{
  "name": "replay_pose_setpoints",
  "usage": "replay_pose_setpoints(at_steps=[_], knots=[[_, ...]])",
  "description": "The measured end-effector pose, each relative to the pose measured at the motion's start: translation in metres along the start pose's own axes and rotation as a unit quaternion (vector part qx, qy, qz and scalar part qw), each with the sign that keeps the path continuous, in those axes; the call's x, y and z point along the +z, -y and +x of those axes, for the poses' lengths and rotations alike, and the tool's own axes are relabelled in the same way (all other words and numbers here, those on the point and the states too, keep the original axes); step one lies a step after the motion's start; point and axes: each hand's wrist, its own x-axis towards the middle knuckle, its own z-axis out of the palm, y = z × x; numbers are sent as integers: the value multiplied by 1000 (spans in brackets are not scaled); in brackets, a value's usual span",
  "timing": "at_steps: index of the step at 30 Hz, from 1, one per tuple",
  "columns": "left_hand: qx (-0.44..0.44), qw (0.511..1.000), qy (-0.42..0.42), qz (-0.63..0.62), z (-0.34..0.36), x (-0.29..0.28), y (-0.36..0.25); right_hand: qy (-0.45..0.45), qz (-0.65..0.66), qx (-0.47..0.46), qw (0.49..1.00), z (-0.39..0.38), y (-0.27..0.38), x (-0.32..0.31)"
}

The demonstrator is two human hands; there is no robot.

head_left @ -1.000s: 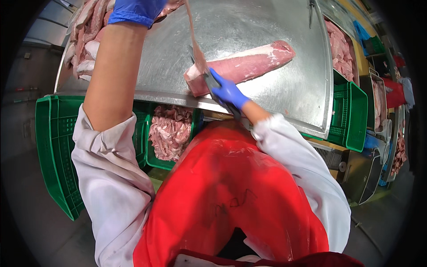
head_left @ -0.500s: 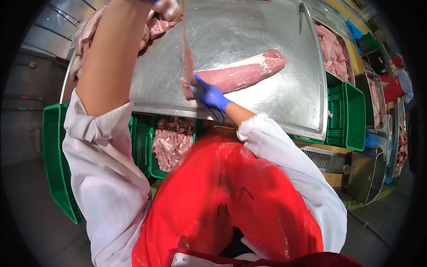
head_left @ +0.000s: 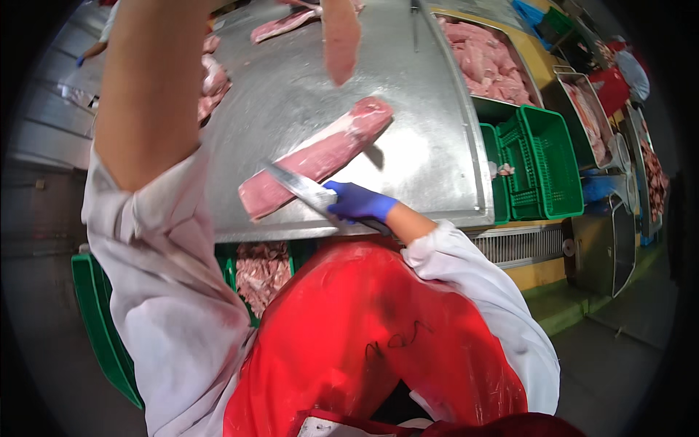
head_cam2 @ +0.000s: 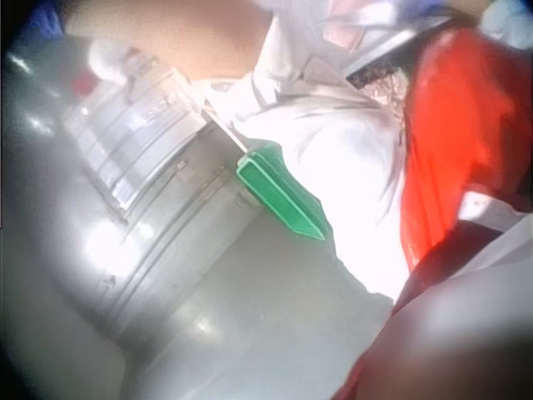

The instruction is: The person cuts large pieces of raw meat on a stainless steel table using a knife, separating fat and trimming the meat. Trimmed pieces are placed into green crates while larger cuts remain on the table.

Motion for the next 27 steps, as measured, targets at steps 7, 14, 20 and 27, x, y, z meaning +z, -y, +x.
replay_pose_setpoints(at_steps=[7,14,20,27], knots=[[-459,865,148,141,-351,-49,109,-469,281,50,836,-175,-164,-138],[-332,869,183,318,-512,88,113,-503,-45,39,862,-239,-201,-139],[-293,839,195,415,-432,251,218,-398,-305,96,860,-171,-166,-137],[-345,734,360,461,-417,270,221,-370,-330,157,854,-163,-171,-132]])
